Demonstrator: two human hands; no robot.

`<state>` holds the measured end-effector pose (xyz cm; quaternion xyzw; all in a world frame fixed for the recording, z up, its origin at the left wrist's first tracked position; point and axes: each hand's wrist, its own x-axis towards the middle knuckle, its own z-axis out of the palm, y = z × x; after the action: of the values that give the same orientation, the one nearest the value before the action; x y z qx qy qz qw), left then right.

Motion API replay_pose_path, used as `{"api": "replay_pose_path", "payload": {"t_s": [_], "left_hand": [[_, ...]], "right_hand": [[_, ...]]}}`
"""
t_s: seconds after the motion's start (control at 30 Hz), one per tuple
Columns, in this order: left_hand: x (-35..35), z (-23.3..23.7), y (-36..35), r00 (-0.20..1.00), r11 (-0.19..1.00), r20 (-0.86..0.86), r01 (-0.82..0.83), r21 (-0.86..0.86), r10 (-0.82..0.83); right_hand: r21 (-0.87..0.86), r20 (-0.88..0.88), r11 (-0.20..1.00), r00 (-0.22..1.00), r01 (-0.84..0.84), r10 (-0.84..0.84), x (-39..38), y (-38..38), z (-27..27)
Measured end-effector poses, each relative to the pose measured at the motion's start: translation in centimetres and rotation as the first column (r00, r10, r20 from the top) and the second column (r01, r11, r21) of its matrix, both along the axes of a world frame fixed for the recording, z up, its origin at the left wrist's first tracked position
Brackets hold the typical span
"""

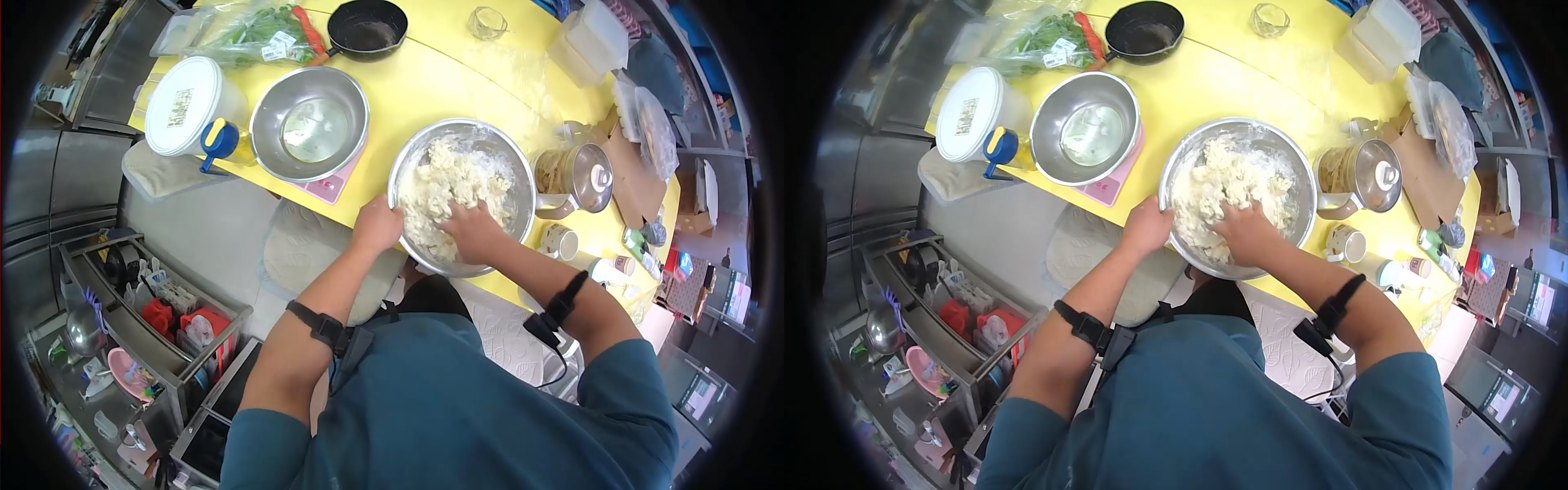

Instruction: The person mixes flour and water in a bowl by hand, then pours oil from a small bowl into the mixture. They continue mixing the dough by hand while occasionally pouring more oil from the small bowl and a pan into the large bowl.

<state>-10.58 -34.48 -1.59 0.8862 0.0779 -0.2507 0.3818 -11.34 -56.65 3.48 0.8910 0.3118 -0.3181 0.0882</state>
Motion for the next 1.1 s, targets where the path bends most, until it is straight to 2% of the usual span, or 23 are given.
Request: {"api": "replay_pose_path", "payload": {"t_s": [0.13, 0.23, 0.33, 0.37, 0.47, 0.57, 0.67, 0.7, 0.8, 0.93, 1.1], "left_hand": [[0.4, 0.4, 0.0, 0.999, 0.999, -0.044, 0.029, 0.044, -0.027], [0.4, 0.2, 0.1, 0.999, 1.0, -0.043, 0.017, 0.014, -0.017], [0.6, 0.1, 0.2, 1.0, 0.999, 0.015, 0.022, 0.036, -0.023], [0.9, 0.1, 0.2, 0.999, 0.998, 0.014, 0.04, 0.049, -0.04], [2.0, 0.8, 0.7, 0.998, 0.995, 0.023, 0.058, 0.077, -0.06], [2.0, 1.1, 0.3, 0.998, 0.995, 0.023, 0.064, 0.071, -0.066], [2.2, 1.2, 0.6, 0.997, 0.995, 0.021, 0.074, 0.065, -0.076], [2.2, 1.4, 0.7, 0.997, 0.996, 0.018, 0.074, 0.056, -0.075], [2.3, 1.7, 0.4, 0.997, 0.997, 0.014, 0.08, 0.021, -0.08], [2.3, 0.7, 0.8, 0.997, 0.997, 0.0, 0.076, 0.007, -0.076], [2.3, -1.0, 1.0, 0.995, 0.995, 0.043, 0.092, -0.027, -0.091]], "right_hand": [[0.059, 0.045, 0.997, 0.998, 0.041, -0.044, 2.7, 1.7, -2.7], [0.185, 0.136, 0.983, 0.99, 0.017, -0.042, 4.3, 1.0, -4.6], [0.274, -0.014, 0.94, 0.979, 0.202, -0.206, 6.7, 1.5, -4.6], [0.364, -0.005, 0.892, 0.959, 0.267, -0.284, 6.9, 1.6, -4.2], [0.349, 0.011, 0.855, 0.911, 0.383, -0.413, 7.3, 1.4, -5.0], [0.348, 0.001, 0.829, 0.884, 0.438, -0.467, 6.2, -0.3, -3.7], [0.313, -0.1, 0.836, 0.891, 0.451, -0.443, 3.4, -1.7, 0.1], [0.258, -0.18, 0.884, 0.918, 0.391, -0.353, 3.1, -2.0, 1.6], [0.267, -0.198, 0.878, 0.914, 0.398, -0.354, 2.2, -2.9, 2.8], [0.248, -0.013, 0.901, 0.931, 0.357, -0.365, 2.0, -2.5, 4.6], [0.268, 0.19, 0.873, 0.866, 0.407, -0.462, 3.4, -1.5, 7.9]]}}
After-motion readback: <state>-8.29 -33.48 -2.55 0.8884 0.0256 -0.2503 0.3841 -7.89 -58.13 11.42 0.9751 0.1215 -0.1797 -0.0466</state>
